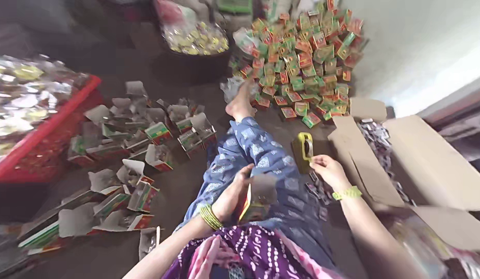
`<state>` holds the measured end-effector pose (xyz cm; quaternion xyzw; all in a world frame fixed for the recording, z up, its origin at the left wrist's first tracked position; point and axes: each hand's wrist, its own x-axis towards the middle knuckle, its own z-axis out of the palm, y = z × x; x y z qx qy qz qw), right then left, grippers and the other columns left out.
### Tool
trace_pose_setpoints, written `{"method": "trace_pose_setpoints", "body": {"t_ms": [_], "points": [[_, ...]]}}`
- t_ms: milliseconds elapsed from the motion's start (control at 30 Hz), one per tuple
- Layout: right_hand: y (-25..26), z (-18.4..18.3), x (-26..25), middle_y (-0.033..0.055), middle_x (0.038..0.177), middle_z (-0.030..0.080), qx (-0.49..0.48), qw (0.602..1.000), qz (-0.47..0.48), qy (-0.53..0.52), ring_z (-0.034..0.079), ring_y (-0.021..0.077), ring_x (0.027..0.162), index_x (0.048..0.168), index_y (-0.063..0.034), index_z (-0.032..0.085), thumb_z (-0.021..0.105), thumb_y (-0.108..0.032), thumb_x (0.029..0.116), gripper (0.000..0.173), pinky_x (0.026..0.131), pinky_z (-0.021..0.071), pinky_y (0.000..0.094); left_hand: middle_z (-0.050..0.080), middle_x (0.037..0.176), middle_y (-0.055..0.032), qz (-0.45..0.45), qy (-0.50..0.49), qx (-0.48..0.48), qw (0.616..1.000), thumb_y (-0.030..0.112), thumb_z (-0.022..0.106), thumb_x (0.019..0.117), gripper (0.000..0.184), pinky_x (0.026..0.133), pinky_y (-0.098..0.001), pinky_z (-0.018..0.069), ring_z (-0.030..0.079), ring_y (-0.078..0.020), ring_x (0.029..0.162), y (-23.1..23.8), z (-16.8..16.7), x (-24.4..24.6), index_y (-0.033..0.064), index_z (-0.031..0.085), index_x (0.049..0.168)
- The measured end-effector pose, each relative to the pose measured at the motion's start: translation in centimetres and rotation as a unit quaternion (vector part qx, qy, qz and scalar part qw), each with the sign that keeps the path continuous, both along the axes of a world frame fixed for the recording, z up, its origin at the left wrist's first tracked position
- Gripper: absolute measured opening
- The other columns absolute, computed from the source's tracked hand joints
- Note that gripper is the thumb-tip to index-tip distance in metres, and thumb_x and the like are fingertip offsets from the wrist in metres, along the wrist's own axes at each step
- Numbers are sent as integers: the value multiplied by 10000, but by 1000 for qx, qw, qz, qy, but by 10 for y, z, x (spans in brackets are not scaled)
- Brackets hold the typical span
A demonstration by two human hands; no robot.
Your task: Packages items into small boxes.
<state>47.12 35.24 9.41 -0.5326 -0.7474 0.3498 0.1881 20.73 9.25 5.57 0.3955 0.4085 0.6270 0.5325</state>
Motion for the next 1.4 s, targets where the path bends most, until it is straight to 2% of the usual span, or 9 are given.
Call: {"method": "trace_pose_setpoints", "body": {"t_ms": [67,200,433,633,867,1000,1100,1233,1400], "points": [[9,-9,32,141,1133,715,16,998,-38,-50,700,226,1008,1208,-14,668,723,-175,924,331,899,576,450,552,1463,-110,-17,70,32,997,776,329,958,1015,1109,-393,485,564,-161,1311,-6,-10,-1,-31,242,1568],[19,-30,76,168,1183,714,-3,983,-109,-150,672,299,1132,1206,-20,692,720,-180,940,311,1013,512,525,650,1283,-104,5,223,12,975,361,923,714,1002,1042,-330,547,642,-123,1184,-11,-25,0,-69,379,1436],[25,-93,77,283,1197,679,-41,947,43,-317,637,459,1166,1213,-4,698,704,-236,946,353,1016,470,653,714,1198,-69,83,114,58,988,49,901,712,777,984,-395,599,706,-202,1095,5,-12,11,-8,475,1360],[15,-118,51,317,1331,590,-4,923,17,-384,513,512,1299,1120,28,728,708,-411,924,481,998,441,702,673,1277,-99,70,223,55,971,130,917,735,860,1055,-407,556,663,-193,1182,17,-40,6,-37,434,1426],[12,-102,41,301,1278,638,17,955,-23,-295,584,489,1238,1289,7,644,712,-277,922,469,1015,446,684,693,1243,-93,88,238,36,967,108,938,692,910,1066,-383,549,671,-162,1167,11,-41,5,-57,421,1422],[-17,-54,15,173,1222,690,110,993,-33,0,687,265,1091,1307,-38,650,623,-200,1020,331,986,545,457,700,1224,-99,128,202,47,970,77,926,709,853,1041,-420,568,682,-200,1148,12,-42,6,-40,447,1405],[-62,2,-15,88,1237,692,111,971,98,190,724,165,978,1379,-84,625,612,-188,1036,358,841,643,377,700,1221,-95,142,203,51,968,75,915,729,820,1031,-426,575,686,-203,1141,13,-43,8,-27,455,1399],[-127,43,-61,-1,910,745,140,942,227,201,713,88,773,1236,-55,642,788,-183,904,385,682,630,297,687,1236,-98,147,218,63,963,81,909,738,824,1031,-422,576,682,-201,1141,12,-44,10,-29,443,1409],[-162,19,-104,-1,824,727,236,931,252,116,701,89,760,1024,-87,723,753,-266,901,219,709,613,315,683,1207,-109,152,286,41,945,222,893,773,807,1041,-363,550,668,-139,1136,8,-42,8,-49,449,1390]]}}
